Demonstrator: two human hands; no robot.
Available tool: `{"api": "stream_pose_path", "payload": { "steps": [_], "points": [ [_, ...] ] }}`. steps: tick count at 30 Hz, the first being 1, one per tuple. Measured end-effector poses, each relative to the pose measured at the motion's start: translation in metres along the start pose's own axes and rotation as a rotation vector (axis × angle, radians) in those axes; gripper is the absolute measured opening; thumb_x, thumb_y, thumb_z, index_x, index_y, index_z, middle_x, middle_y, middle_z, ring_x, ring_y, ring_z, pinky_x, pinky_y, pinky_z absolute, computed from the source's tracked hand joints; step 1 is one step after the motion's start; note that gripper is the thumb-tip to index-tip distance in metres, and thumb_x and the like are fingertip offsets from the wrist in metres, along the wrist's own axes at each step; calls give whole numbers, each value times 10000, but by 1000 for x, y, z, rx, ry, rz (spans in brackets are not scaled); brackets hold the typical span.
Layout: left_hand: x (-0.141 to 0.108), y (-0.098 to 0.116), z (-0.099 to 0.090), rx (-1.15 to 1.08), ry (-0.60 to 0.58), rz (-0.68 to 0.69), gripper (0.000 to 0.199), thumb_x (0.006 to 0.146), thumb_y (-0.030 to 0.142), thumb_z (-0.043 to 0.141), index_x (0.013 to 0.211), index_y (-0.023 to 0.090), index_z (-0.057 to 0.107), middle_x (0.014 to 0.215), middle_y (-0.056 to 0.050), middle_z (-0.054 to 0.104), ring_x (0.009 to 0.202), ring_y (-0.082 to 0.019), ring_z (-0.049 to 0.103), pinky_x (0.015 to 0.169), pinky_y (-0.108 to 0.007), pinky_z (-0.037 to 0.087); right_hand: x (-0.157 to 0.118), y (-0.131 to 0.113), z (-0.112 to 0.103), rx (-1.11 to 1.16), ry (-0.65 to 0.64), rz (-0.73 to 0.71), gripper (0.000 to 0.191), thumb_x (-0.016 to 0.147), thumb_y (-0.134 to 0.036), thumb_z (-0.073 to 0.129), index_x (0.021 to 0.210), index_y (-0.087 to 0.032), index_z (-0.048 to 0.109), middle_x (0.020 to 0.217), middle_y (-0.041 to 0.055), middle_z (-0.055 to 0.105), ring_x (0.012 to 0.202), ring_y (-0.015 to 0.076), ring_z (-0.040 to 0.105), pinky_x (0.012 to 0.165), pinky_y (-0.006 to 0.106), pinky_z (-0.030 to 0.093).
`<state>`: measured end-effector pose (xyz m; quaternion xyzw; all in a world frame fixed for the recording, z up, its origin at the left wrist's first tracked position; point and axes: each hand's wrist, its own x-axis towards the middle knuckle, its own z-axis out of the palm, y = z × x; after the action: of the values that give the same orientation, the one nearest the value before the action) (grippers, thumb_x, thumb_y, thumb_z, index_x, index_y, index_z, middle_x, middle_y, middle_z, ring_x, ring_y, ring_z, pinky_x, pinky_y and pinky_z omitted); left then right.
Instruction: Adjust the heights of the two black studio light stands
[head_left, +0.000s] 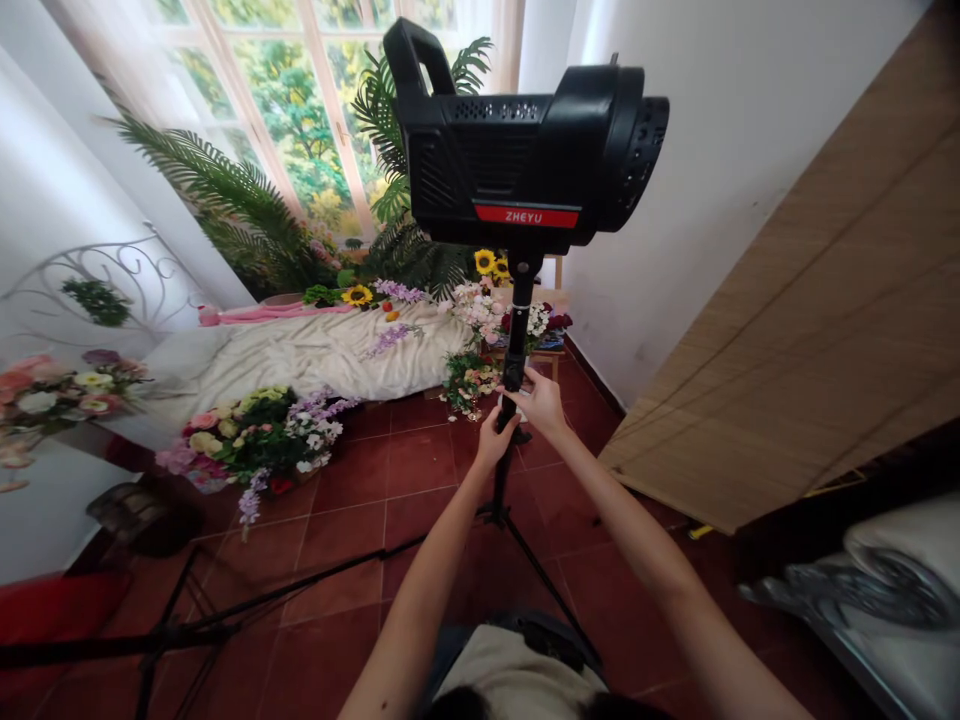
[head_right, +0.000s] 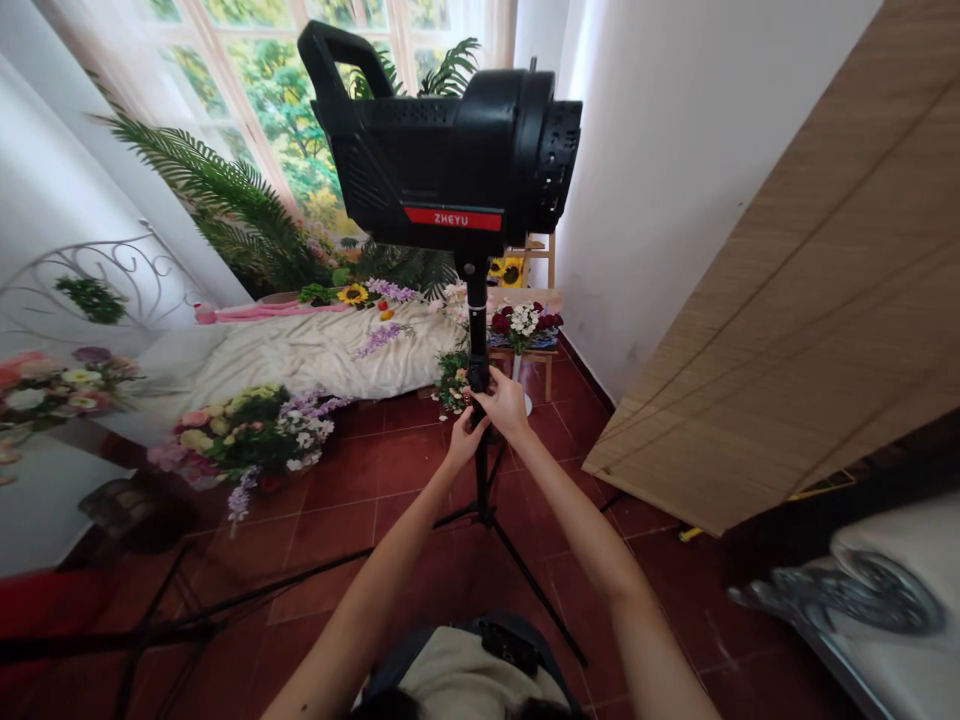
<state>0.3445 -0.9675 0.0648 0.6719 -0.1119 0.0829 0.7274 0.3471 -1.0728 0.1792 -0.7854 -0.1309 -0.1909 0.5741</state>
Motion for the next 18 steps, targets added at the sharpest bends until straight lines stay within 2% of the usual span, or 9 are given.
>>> {"api": "stream_pose_path", "payload": {
  "steps": [7, 18],
  "points": [
    [0, 0, -1, 15, -3, 15, 420, 772, 465, 646, 1069, 168, 636, 1010, -56, 669, 937, -188, 612, 863, -321, 499, 15, -17, -3, 12, 56, -19, 406, 673, -379, 765, 1007, -169, 671, 878, 61, 743, 801, 256, 711, 752, 364, 590],
    [1, -7, -3, 34, -6, 12, 398, 774, 463, 643, 1044, 171, 652, 978, -53, 675, 910, -189, 617, 875, -330, 483, 30, -48, -13, 47, 69, -18, 432, 646, -366, 783, 1013, -166, 672, 883, 58, 735, 816, 250, 708, 751, 364, 587]
  ]
}}
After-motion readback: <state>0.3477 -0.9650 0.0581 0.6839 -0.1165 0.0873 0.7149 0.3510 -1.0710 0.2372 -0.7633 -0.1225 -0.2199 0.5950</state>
